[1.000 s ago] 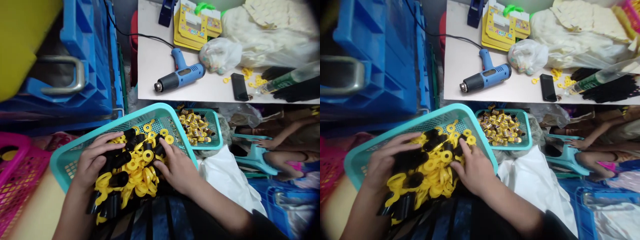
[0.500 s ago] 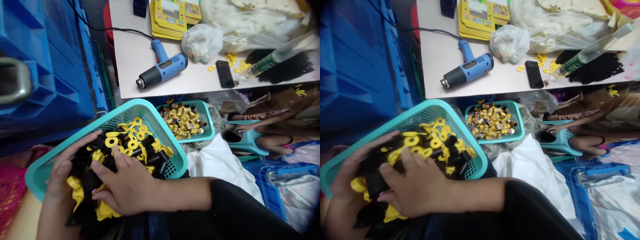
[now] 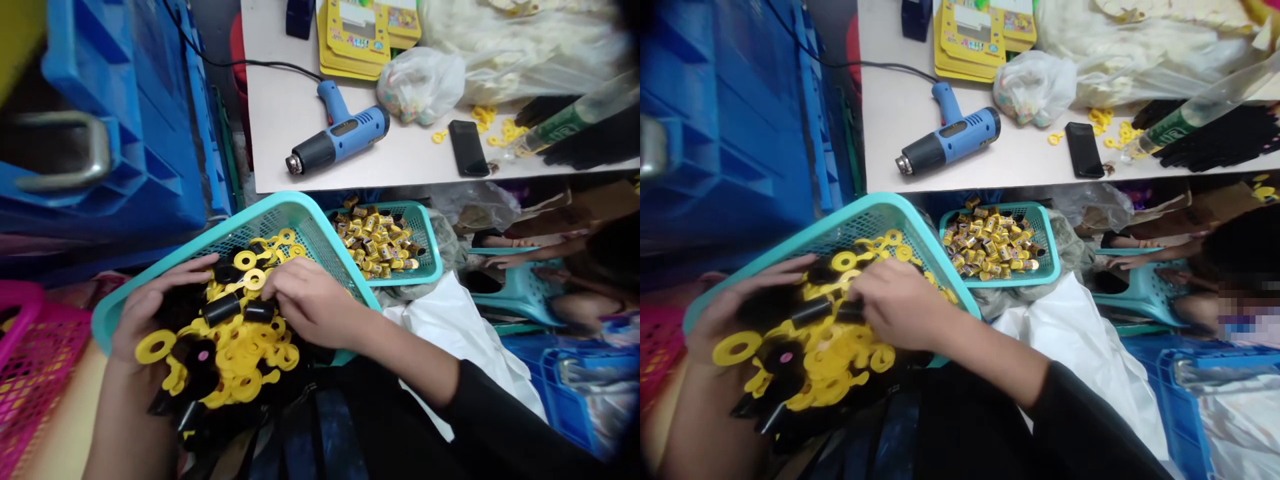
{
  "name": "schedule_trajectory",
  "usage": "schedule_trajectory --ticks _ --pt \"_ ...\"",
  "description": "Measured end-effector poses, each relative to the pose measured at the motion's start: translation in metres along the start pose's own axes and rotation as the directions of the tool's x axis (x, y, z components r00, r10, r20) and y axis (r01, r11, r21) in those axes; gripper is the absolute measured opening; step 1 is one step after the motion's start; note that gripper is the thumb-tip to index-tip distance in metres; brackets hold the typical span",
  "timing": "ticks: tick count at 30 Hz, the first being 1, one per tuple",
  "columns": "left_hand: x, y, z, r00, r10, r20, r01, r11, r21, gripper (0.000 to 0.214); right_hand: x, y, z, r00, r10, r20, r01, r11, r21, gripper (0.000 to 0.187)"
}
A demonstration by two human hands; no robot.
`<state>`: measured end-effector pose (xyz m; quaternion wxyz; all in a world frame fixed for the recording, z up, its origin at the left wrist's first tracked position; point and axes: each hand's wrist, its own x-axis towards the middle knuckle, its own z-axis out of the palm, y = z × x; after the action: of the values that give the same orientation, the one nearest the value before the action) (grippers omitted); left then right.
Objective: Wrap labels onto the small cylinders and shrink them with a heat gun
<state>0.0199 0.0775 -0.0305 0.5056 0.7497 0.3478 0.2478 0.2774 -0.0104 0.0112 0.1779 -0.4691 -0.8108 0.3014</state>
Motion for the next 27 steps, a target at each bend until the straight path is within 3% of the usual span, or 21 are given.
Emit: schedule_trajectory --ticks 2,5,9,12,15,17,21,24,27 --pt "0.003 0.010 0.002 1.000 -0.005 0.020 0.007 0.998 -0.070 0.039 -0.015 0.011 0.001 0.996 -0.046 0.078 0.047 0.999 -0.021 0.031" --pt "0.006 0.023 0.009 0.998 -0.032 0.052 0.029 0.998 0.056 0.031 -0.036 0.018 0.011 0.982 -0.098 0.160 0.121 0.982 -0.143 0.037" --pt "0.001 0.029 0.016 0.998 0.008 0.057 -0.020 0.975 0.221 0.025 -0.054 0.022 0.007 0.993 0.054 0.106 -0.012 0.930 -0.368 0.030" --pt "-0.008 0.028 0.016 0.998 0.048 -0.044 -0.037 0.975 0.218 0.022 -0.063 0.023 -0.009 0.993 0.092 0.068 -0.056 0.908 -0.416 0.026" --pt "-0.019 0.030 0.013 0.981 0.118 -0.155 -0.091 0.980 0.177 0.023 -0.062 0.020 -0.015 0.996 0.090 -0.006 -0.085 0.902 -0.422 0.028" --pt "-0.027 0.036 0.015 0.974 0.157 -0.164 -0.117 0.966 0.231 0.024 -0.055 0.016 -0.009 1.000 0.020 0.003 -0.017 0.924 -0.382 0.031" --pt "-0.046 0.055 0.040 0.990 0.143 0.005 -0.122 0.827 0.548 0.034 -0.035 0.013 0.016 0.968 -0.166 0.187 0.207 0.951 -0.230 0.043" --pt "-0.057 0.063 0.066 0.989 0.074 0.128 -0.144 0.687 0.712 0.046 -0.025 0.020 0.024 0.961 -0.149 0.233 0.211 0.941 -0.266 0.045" --pt "-0.062 0.057 0.075 0.994 0.064 0.087 -0.108 0.641 0.760 0.031 -0.025 0.027 0.016 0.972 -0.117 0.203 0.189 0.903 -0.386 0.031"
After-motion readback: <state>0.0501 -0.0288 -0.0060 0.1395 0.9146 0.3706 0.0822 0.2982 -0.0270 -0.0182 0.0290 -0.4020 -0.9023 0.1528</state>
